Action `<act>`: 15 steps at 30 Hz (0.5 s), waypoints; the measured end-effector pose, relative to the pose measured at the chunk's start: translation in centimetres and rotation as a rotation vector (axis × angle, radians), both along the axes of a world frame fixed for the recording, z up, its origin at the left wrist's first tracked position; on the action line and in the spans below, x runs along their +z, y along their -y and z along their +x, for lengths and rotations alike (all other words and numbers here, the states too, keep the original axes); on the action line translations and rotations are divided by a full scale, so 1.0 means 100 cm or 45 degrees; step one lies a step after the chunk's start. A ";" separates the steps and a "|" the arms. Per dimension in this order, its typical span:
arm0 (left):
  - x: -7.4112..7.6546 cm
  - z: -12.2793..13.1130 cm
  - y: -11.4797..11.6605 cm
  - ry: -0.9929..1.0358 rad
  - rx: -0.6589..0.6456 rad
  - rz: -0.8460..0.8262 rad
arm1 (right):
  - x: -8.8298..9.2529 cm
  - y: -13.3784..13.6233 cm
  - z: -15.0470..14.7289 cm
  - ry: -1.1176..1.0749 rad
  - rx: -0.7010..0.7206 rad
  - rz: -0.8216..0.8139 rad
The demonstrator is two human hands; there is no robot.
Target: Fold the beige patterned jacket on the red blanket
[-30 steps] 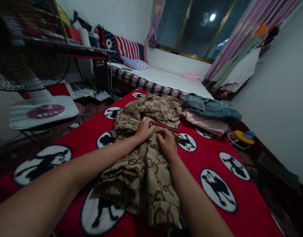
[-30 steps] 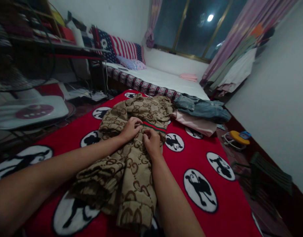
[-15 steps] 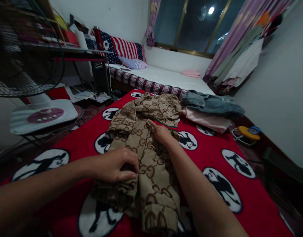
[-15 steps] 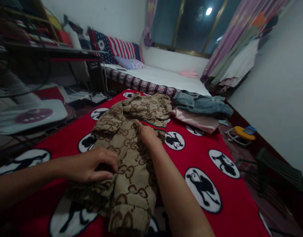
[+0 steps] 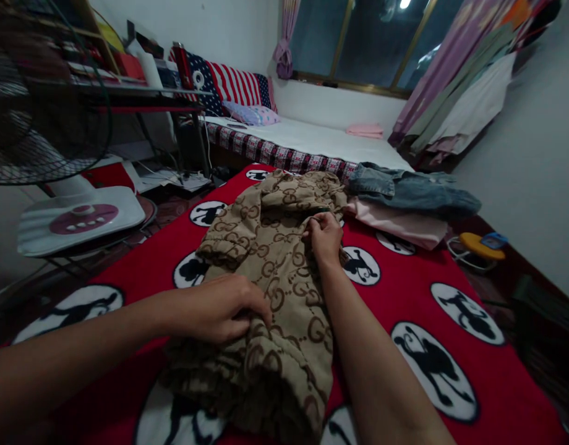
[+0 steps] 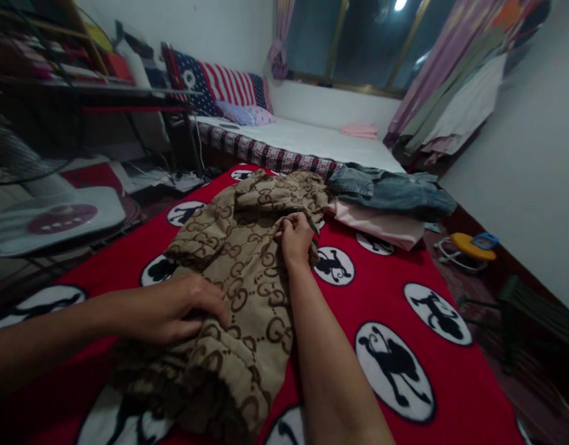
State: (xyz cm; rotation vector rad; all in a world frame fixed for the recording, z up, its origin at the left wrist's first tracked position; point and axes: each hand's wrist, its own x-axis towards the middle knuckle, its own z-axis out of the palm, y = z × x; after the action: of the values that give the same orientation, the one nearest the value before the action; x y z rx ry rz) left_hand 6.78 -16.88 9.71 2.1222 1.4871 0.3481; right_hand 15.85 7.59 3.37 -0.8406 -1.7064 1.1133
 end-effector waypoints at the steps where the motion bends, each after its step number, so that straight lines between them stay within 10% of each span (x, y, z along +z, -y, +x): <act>1: 0.003 -0.003 -0.001 -0.021 -0.014 -0.018 | -0.001 -0.003 -0.002 0.020 0.040 -0.017; 9: 0.047 0.004 -0.046 -0.194 0.059 0.207 | 0.010 -0.011 0.000 -0.067 0.215 -0.209; 15: -0.010 0.010 -0.136 -0.330 0.343 0.615 | 0.007 -0.027 0.021 0.111 -0.304 0.307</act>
State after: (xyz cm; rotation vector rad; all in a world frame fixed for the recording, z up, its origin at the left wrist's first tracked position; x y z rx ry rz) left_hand 7.81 -3.25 8.70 2.4034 2.0129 0.5990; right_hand 17.99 10.29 4.06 -0.9209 -1.7184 0.7041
